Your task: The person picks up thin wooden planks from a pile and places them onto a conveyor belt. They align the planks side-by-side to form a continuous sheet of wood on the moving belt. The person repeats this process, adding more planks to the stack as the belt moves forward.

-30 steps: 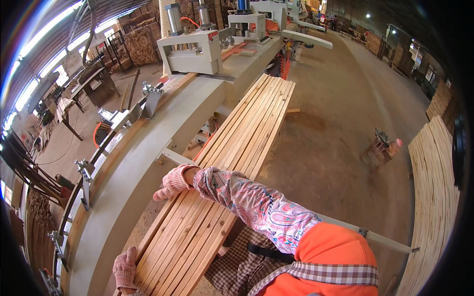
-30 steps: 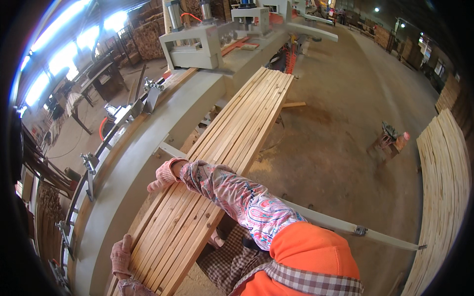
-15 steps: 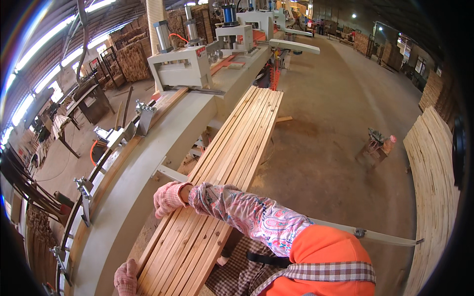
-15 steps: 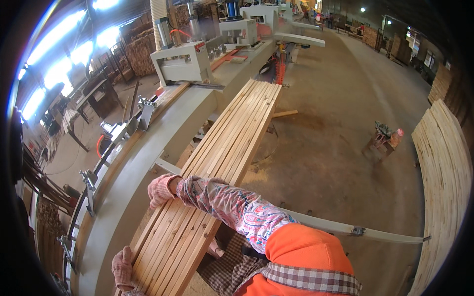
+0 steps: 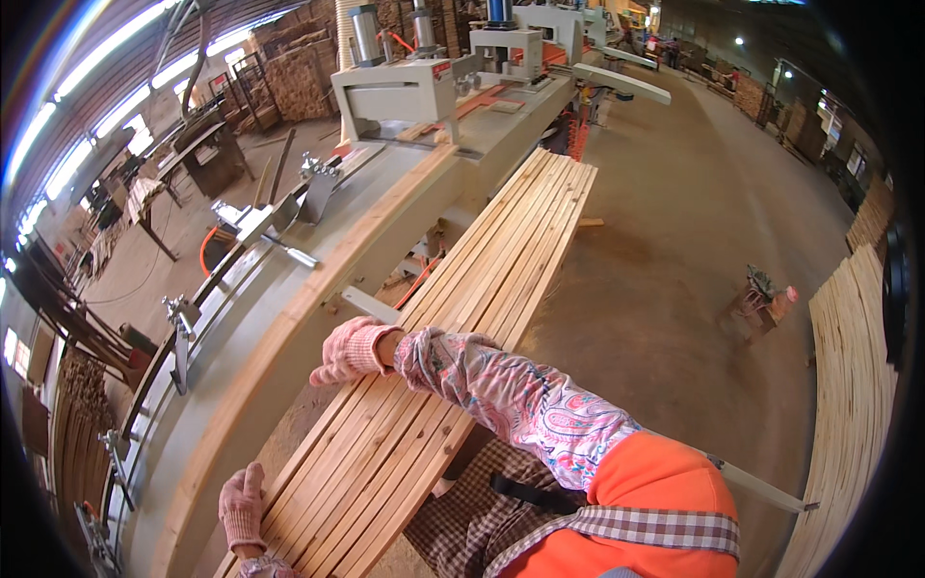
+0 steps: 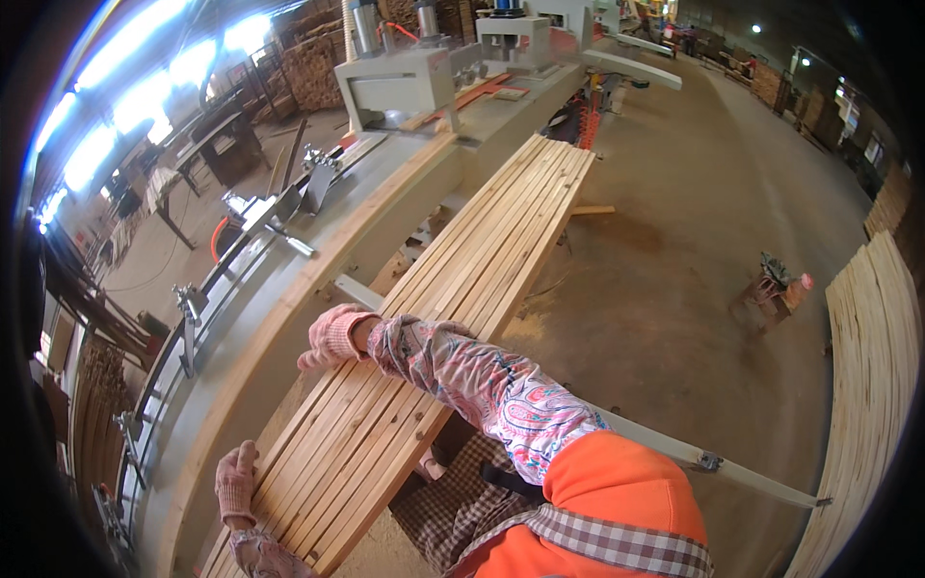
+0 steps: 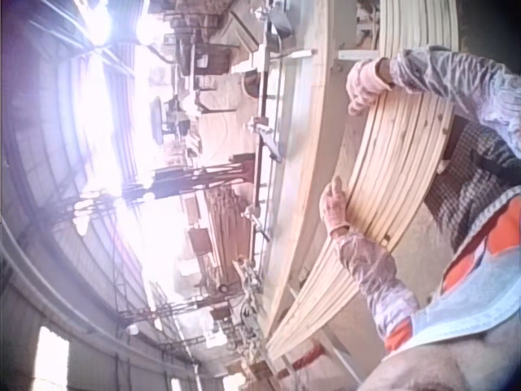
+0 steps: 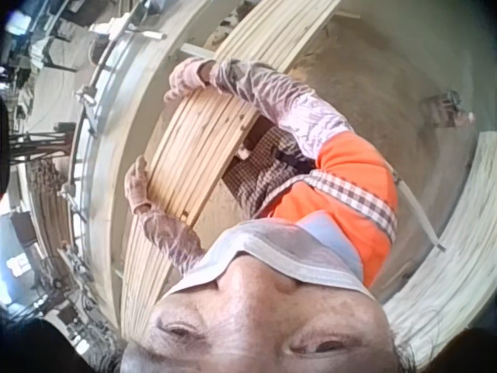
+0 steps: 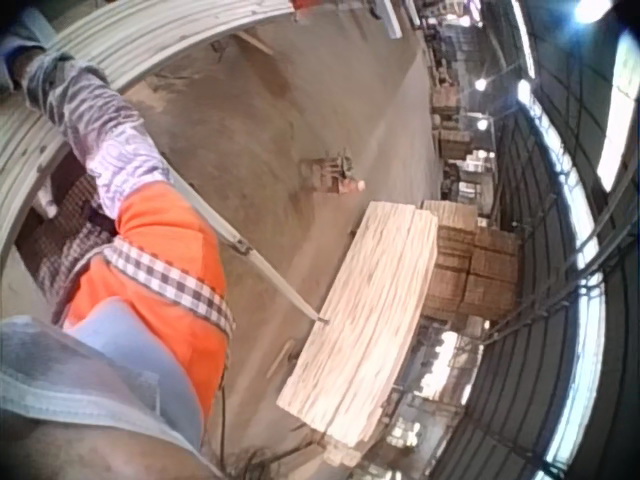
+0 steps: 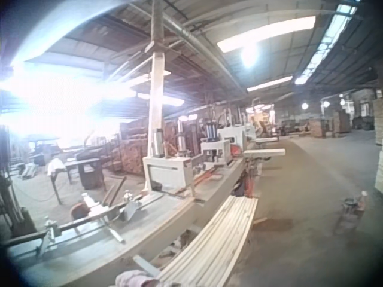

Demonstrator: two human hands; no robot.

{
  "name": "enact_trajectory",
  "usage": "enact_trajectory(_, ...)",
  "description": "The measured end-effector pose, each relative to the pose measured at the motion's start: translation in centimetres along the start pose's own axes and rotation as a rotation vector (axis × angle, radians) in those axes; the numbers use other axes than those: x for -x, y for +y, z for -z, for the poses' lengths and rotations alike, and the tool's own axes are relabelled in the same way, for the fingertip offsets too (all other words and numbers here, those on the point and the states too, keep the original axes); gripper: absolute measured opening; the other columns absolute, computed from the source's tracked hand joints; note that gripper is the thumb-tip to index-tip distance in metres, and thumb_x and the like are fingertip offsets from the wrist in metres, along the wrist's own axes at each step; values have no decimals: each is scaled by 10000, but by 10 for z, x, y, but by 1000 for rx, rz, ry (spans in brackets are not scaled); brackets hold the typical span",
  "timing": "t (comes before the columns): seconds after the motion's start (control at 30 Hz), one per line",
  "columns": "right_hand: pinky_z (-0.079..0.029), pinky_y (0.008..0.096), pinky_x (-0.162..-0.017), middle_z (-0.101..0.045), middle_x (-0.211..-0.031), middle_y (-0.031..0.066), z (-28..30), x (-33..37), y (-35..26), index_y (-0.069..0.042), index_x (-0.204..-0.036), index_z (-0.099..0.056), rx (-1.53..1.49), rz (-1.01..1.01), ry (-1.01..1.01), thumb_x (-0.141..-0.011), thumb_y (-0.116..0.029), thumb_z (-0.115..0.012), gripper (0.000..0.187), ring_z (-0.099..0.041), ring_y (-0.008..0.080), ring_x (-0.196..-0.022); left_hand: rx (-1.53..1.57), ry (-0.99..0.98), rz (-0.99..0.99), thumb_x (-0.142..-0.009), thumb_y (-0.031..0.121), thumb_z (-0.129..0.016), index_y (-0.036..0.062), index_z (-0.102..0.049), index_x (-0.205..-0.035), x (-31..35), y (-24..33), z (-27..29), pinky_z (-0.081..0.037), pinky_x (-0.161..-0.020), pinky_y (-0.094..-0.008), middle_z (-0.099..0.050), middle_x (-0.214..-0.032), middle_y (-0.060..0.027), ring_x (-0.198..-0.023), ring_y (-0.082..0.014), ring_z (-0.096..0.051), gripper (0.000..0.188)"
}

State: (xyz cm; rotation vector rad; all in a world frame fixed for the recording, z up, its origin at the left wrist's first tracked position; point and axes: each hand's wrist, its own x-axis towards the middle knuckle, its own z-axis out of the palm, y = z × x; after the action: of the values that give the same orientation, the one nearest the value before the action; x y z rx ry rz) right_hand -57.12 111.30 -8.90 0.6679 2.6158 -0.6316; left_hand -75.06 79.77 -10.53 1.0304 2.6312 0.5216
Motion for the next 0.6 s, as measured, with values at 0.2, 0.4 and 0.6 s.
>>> enact_trajectory(0.2,-520,562,-999,-691,-1299,122,5,32,-10,-116,-1306,-689,38,-8,64,-990,-686,-432,700,-642,343,-1228,-526,399,-150,-950,566,-590,106,-527,-1442,-34,-37,-6,-484,-1036,-449,-609,-1350,-200,-1217,-355,-606,676)
enact_trajectory(0.4,-490,475,-1053,-670,-1338,94,4,33,-11,-211,-1358,-650,-27,61,71,-993,-637,-487,584,-614,320,-1256,-510,41,153,-1041,515,-421,111,-470,-1460,-70,-66,2,-482,-1048,-471,-601,-1345,-233,-1241,-395,-587,584)
enact_trajectory(0.6,-464,451,-1082,-588,-1425,95,-7,21,-3,-203,-1433,-577,179,259,331,-1000,-639,-480,623,-564,294,-1305,-805,-139,-348,-1043,201,-426,150,-539,-1256,-37,-78,16,-565,-831,-464,-695,-1128,-154,-1021,-342,-684,247)
